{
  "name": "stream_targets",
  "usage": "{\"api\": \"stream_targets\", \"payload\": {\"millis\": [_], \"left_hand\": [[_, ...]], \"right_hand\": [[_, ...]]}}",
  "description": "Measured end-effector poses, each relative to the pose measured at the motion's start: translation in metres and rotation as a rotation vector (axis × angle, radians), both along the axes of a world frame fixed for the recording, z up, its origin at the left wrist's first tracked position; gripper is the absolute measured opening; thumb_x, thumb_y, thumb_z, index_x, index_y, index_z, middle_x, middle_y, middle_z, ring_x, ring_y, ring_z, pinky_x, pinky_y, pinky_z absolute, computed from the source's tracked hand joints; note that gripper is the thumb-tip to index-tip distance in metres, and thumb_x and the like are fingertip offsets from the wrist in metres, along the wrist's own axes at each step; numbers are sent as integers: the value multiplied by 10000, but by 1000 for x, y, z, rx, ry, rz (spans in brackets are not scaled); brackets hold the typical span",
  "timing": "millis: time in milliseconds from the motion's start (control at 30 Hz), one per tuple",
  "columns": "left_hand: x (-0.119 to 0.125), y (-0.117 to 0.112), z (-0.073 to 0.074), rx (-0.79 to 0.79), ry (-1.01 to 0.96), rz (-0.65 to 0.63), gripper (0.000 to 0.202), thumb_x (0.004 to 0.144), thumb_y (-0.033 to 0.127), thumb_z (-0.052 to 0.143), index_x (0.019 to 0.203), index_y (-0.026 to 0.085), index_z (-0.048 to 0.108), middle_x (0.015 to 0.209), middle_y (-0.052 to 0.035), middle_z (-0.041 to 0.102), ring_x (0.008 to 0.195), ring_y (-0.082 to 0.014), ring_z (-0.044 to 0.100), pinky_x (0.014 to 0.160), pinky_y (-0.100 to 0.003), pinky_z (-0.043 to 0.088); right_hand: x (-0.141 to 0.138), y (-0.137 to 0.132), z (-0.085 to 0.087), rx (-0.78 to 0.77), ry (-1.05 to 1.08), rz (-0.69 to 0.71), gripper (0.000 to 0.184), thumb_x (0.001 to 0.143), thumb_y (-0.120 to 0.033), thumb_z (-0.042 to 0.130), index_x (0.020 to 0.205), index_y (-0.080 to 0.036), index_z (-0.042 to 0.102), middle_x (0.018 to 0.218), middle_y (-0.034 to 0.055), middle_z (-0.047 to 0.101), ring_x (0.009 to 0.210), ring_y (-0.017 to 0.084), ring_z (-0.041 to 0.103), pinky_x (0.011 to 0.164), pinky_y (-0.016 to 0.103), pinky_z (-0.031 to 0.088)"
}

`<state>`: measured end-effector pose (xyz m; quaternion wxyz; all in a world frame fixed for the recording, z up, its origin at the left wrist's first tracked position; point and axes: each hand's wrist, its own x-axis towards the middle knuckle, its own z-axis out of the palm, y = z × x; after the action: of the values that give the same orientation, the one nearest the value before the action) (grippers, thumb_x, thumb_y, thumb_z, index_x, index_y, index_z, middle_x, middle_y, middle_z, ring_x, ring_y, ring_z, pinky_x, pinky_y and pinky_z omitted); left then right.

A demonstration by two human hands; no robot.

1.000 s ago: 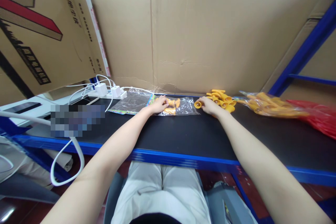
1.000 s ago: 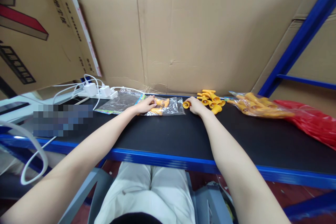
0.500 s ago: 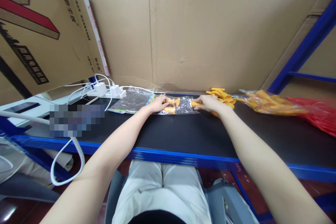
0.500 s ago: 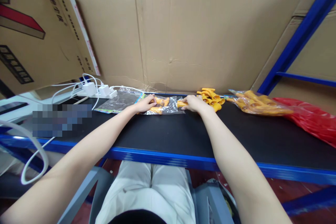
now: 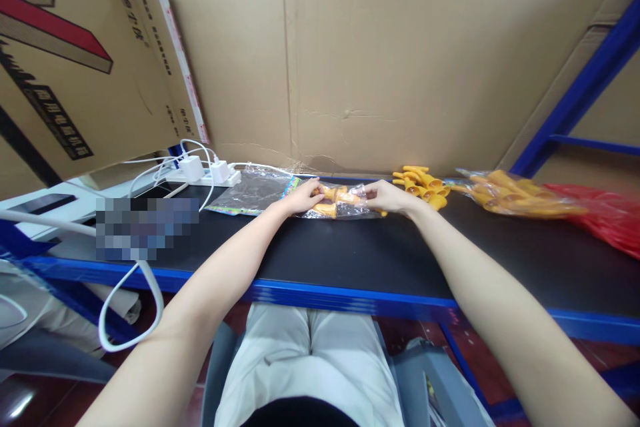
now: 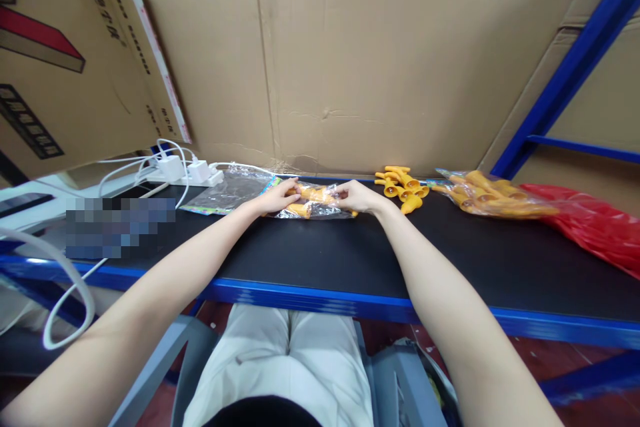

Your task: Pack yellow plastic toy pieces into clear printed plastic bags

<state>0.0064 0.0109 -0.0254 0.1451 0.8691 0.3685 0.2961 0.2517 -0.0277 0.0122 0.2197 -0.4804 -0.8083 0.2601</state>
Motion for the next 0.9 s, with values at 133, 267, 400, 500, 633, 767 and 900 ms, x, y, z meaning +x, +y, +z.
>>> {"api": "stream_targets", "payload": {"millis": [133,267,400,500,633,767,900], "left_hand": [[2,0,0,-16,-10,11,125,813,241,440,830,174,544,1127,-92,566,1290,-206,308,1038,-330,261],[5,3,0,-34,-87,75,180,842,249,391,806,166,548,1118,-99,573,1231,-201,387,1015,-320,292],[5,1,5,-43,-147,237,195,859,265,364,827,170,531,1003,-78,599,1004,-202,532,916,-344,378],[4,-3,10,-103,-173,352,187,870,278,355,855,178,513,952,-67,599,942,-200,538,870,-343,392],[3,-3,8,-182,-237,331,202,878,295,336,832,176,492,911,-57,590,897,-184,537,834,-316,397],[2,5,1,-202,-284,304,226,875,321,326,821,176,491,892,-51,584,879,-174,532,815,-309,402],[0,13,-5,-200,-312,285,222,864,331,348,882,180,510,938,-52,589,922,-172,526,843,-312,393]], "right_hand": [[-10,0,-8,20,51,-26,387,599,-353,683,916,-132,706,764,26,670,717,184,605,655,265,483],[-22,1,-16,103,88,14,380,656,-362,654,970,-151,693,952,65,675,911,228,604,777,287,469],[-20,5,-14,241,-35,-37,282,709,-250,594,952,-138,681,1038,91,645,921,200,598,802,265,446],[-12,7,-8,334,-291,-283,218,726,-206,540,878,-121,671,944,119,656,864,210,601,743,270,439],[-8,1,-1,176,-471,-430,268,771,-315,483,710,-113,648,685,119,637,666,196,594,595,262,415],[-8,-8,1,-15,-254,-205,254,739,-324,515,690,-116,652,552,40,579,508,127,520,508,228,388],[-7,-8,-1,-67,-123,-106,238,680,-311,579,791,-139,699,612,14,622,528,117,506,525,232,421]]}}
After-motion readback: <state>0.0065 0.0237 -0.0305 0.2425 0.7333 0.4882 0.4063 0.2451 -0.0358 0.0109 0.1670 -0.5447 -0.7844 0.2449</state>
